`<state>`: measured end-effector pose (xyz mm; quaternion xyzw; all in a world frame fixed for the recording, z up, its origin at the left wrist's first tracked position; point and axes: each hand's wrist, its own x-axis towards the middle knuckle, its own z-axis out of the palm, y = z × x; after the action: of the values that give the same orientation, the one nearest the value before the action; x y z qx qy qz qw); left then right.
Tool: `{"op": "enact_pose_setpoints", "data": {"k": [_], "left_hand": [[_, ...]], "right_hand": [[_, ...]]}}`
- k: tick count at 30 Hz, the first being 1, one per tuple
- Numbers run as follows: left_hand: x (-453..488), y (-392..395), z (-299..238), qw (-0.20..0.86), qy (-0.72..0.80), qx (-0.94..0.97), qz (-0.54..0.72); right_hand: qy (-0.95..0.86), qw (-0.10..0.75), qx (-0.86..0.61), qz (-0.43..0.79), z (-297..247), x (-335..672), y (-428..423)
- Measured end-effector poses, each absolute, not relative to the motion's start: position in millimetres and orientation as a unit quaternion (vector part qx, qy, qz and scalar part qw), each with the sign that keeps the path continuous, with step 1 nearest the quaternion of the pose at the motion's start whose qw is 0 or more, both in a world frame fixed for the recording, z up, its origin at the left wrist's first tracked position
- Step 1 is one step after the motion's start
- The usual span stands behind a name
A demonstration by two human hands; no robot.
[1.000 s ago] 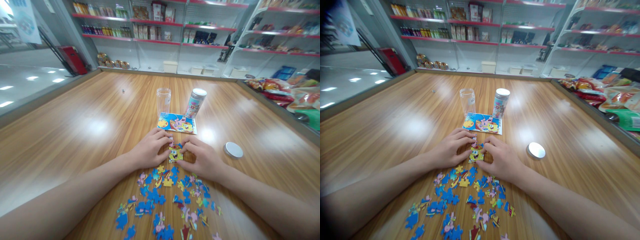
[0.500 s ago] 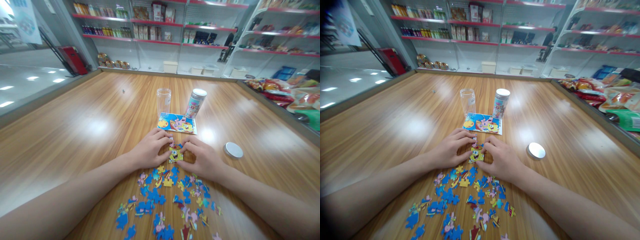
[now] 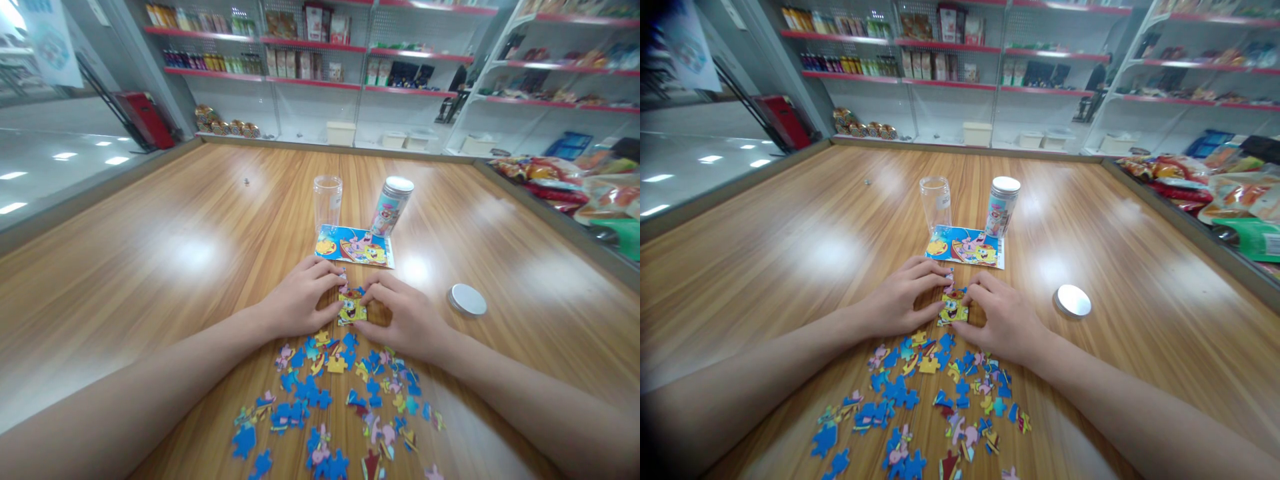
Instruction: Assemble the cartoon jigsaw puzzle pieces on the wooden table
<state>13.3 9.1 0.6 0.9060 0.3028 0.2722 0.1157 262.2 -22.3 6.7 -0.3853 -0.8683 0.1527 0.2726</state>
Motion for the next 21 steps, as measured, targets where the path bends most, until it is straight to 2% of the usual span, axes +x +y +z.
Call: {"op": "enact_pose_setpoints", "data": {"k": [15, 21], "left_hand": [[12.8, 10.4, -0.9, 0.124, 0.250, 0.914, 0.296], [12.5, 12.1, -5.5, 0.123, 0.221, 0.912, 0.323]], "right_hand": [[-0.868, 0.278, -0.383, 0.149, 4.1, 262.3, -21.3], [-0.876, 0.345, -0.308, 0.136, 7.2, 258.7, -30.2]]}}
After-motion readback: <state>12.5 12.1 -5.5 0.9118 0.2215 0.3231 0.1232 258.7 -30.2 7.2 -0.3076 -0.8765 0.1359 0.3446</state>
